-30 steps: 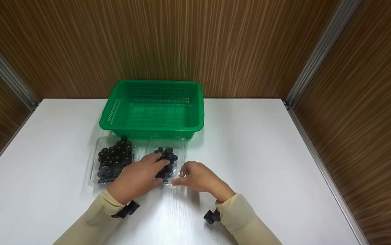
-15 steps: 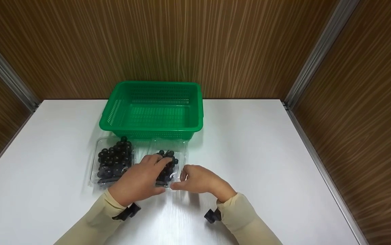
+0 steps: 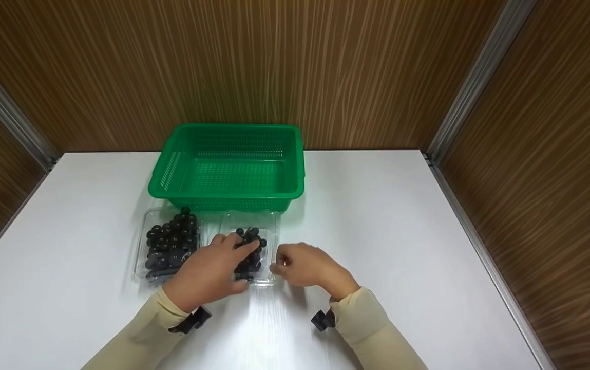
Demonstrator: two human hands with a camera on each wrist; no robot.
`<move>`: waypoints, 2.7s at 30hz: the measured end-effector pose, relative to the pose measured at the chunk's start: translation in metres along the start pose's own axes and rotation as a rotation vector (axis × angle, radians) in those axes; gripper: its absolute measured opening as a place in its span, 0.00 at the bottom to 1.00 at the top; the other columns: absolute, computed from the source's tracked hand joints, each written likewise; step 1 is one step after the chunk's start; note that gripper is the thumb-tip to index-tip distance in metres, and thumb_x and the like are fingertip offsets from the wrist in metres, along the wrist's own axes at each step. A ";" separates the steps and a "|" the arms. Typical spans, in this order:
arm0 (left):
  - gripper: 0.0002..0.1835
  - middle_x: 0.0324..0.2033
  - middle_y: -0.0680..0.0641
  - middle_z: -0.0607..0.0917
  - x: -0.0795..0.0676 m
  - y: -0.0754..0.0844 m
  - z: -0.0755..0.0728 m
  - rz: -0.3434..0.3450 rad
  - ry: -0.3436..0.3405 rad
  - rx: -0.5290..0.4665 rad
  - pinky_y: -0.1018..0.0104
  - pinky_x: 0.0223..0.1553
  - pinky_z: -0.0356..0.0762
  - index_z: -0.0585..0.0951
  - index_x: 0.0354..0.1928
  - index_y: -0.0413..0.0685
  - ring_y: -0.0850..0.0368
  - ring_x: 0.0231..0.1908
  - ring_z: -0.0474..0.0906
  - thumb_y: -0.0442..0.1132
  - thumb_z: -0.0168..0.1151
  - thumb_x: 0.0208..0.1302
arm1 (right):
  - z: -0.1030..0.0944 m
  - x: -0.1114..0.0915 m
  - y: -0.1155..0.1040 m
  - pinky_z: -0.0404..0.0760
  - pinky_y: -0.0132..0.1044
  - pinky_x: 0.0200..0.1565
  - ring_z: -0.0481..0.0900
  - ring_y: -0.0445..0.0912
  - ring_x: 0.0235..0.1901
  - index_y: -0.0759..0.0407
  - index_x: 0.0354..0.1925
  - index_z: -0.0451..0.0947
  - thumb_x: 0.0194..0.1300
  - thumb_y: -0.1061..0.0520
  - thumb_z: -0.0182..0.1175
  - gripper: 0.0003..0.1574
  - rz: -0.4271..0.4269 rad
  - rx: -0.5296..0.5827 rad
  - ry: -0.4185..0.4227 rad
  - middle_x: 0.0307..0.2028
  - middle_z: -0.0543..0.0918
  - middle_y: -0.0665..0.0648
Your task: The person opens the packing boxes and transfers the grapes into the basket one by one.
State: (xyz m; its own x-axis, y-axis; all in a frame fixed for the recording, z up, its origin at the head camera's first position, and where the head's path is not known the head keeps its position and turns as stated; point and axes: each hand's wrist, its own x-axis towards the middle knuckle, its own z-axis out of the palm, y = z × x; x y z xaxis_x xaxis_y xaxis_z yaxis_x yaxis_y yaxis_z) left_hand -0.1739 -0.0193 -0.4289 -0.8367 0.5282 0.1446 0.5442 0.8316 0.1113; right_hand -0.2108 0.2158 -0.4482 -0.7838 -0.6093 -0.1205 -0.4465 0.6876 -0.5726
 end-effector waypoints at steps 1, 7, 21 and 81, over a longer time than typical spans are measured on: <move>0.41 0.58 0.38 0.80 0.000 0.000 0.001 -0.003 0.000 0.001 0.54 0.34 0.84 0.77 0.70 0.52 0.39 0.52 0.79 0.49 0.79 0.51 | 0.001 0.001 0.001 0.67 0.35 0.28 0.67 0.38 0.24 0.52 0.30 0.73 0.72 0.53 0.61 0.12 0.009 -0.007 0.015 0.22 0.68 0.43; 0.43 0.57 0.38 0.81 0.001 0.000 0.004 0.007 0.023 0.016 0.55 0.33 0.84 0.76 0.69 0.49 0.39 0.52 0.79 0.47 0.82 0.48 | 0.005 0.003 0.000 0.66 0.36 0.28 0.65 0.39 0.23 0.52 0.28 0.69 0.73 0.54 0.60 0.16 0.035 -0.033 0.031 0.21 0.65 0.44; 0.47 0.62 0.37 0.77 -0.002 0.003 0.002 -0.066 0.011 -0.031 0.47 0.39 0.84 0.73 0.72 0.47 0.38 0.58 0.76 0.60 0.78 0.54 | 0.007 0.000 -0.012 0.67 0.38 0.30 0.66 0.40 0.24 0.52 0.29 0.69 0.75 0.55 0.55 0.14 0.067 -0.085 -0.016 0.22 0.66 0.44; 0.45 0.57 0.39 0.78 0.000 0.015 0.002 -0.100 0.075 -0.049 0.39 0.53 0.78 0.77 0.64 0.47 0.40 0.58 0.75 0.71 0.69 0.54 | 0.016 0.006 -0.022 0.69 0.44 0.33 0.70 0.47 0.27 0.51 0.29 0.70 0.74 0.55 0.53 0.13 0.111 -0.114 -0.007 0.22 0.69 0.48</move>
State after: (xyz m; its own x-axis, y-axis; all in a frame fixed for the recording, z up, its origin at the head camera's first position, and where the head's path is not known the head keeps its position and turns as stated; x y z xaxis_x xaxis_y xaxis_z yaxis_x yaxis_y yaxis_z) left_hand -0.1659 -0.0067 -0.4297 -0.8810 0.4274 0.2031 0.4623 0.8690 0.1765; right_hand -0.1989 0.1910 -0.4490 -0.8283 -0.5294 -0.1835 -0.4037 0.7910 -0.4598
